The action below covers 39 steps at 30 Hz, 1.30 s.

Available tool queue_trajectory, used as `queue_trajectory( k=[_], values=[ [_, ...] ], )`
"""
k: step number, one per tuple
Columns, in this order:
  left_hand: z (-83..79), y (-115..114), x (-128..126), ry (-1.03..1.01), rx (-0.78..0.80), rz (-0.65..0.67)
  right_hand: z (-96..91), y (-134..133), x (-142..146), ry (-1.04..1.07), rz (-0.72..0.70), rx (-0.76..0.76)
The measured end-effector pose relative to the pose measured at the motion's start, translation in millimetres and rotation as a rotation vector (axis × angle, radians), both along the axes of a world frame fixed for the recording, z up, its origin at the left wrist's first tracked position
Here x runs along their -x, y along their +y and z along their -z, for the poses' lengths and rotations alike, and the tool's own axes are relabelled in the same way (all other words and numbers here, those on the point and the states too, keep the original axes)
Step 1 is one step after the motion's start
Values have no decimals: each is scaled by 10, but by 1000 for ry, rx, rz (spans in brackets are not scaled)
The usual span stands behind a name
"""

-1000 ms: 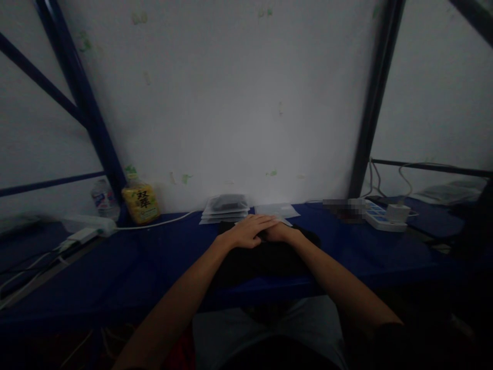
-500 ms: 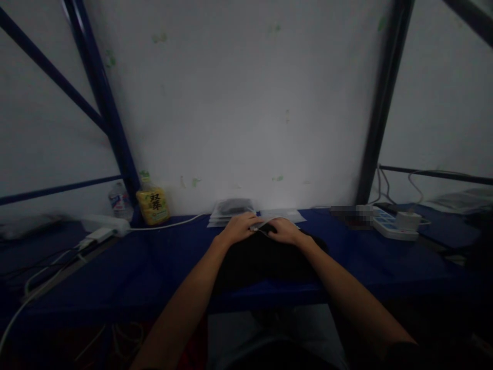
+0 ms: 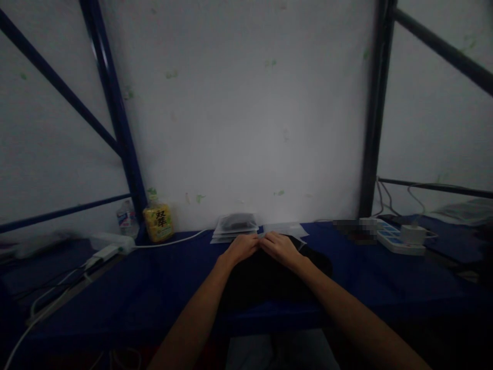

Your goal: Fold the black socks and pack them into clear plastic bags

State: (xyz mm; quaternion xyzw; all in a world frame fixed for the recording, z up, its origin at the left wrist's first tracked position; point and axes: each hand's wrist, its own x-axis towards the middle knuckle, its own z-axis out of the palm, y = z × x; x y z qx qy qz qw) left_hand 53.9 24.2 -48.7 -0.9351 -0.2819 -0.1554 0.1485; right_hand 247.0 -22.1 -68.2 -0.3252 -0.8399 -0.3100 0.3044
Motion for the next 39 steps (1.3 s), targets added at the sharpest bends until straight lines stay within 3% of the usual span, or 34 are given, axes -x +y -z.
queue_trajectory(
  k=[6, 14, 19, 25, 28, 30, 33, 36, 39],
  values=[
    [-50, 11, 43, -16, 53, 1, 24, 90, 15, -115, 51, -81],
    [-115, 3, 76, 28, 26, -59, 22, 245, -24, -96, 60, 49],
    [-199, 27, 213, -49, 53, -49, -73, 202, -338, -48, 78, 114],
    [-266, 137, 582, -156, 73, -125, -151, 137, -855, 81, 140, 205],
    [-305, 135, 654, -193, 75, -166, -142, 127, -916, 141, 103, 264],
    [-303, 112, 591, -218, 115, -107, -130, 122, -863, 134, 57, 314],
    [-182, 80, 335, -246, 175, -17, -67, 151, -678, 144, 82, 336],
    [87, 75, 19, -165, 199, -128, 118, 262, -452, 223, 157, 368],
    [351, 100, -175, -17, 288, -246, 386, 416, -316, 120, 96, 457]
  ],
)
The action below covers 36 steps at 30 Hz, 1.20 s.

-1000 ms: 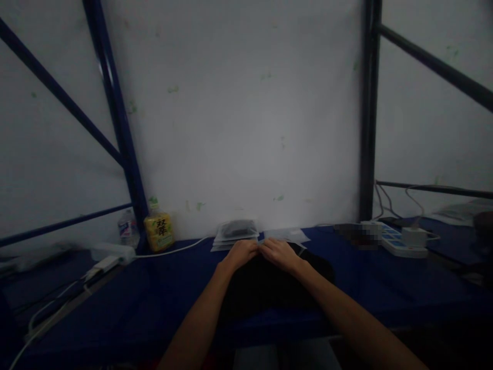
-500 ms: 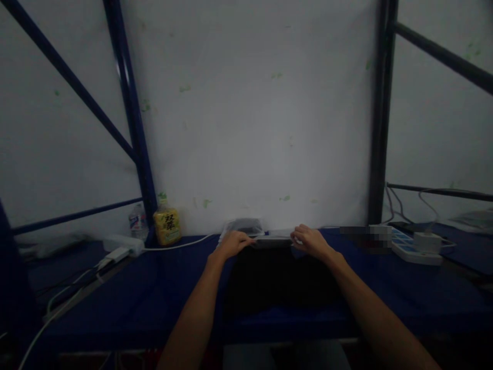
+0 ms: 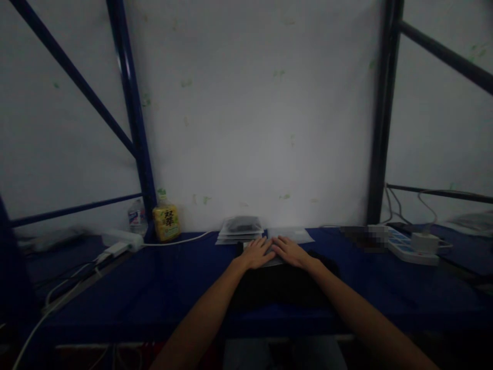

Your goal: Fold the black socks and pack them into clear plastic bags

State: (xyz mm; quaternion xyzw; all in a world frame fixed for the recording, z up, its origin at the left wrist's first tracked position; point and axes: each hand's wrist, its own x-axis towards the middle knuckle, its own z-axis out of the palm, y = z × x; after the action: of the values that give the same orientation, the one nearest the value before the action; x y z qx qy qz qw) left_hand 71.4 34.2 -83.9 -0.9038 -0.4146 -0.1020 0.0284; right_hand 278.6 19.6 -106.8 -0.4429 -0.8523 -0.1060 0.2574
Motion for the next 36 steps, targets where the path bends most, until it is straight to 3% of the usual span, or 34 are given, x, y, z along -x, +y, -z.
queue_trajectory(
  k=[3, 6, 15, 20, 26, 31, 36],
  values=[
    [123, 42, -39, 42, 53, -27, 199, 114, 6, -124, -105, 39],
    [135, 81, -29, 58, 88, -24, 265, 158, -29, -180, -102, 40],
    [93, 90, -57, 101, 144, -15, 222, 151, 19, -223, -83, 65],
    [-11, -2, 79, 102, 93, 97, 114, 34, 53, -187, -75, 35],
    [-326, -253, 86, 84, -57, 323, -31, -1, -8, 63, 74, 132],
    [-455, -291, 52, 71, -247, 228, -144, -8, -206, 275, 276, 82],
    [-627, -217, 311, -261, -540, 179, -202, 3, -345, 308, 413, 113]
  ],
)
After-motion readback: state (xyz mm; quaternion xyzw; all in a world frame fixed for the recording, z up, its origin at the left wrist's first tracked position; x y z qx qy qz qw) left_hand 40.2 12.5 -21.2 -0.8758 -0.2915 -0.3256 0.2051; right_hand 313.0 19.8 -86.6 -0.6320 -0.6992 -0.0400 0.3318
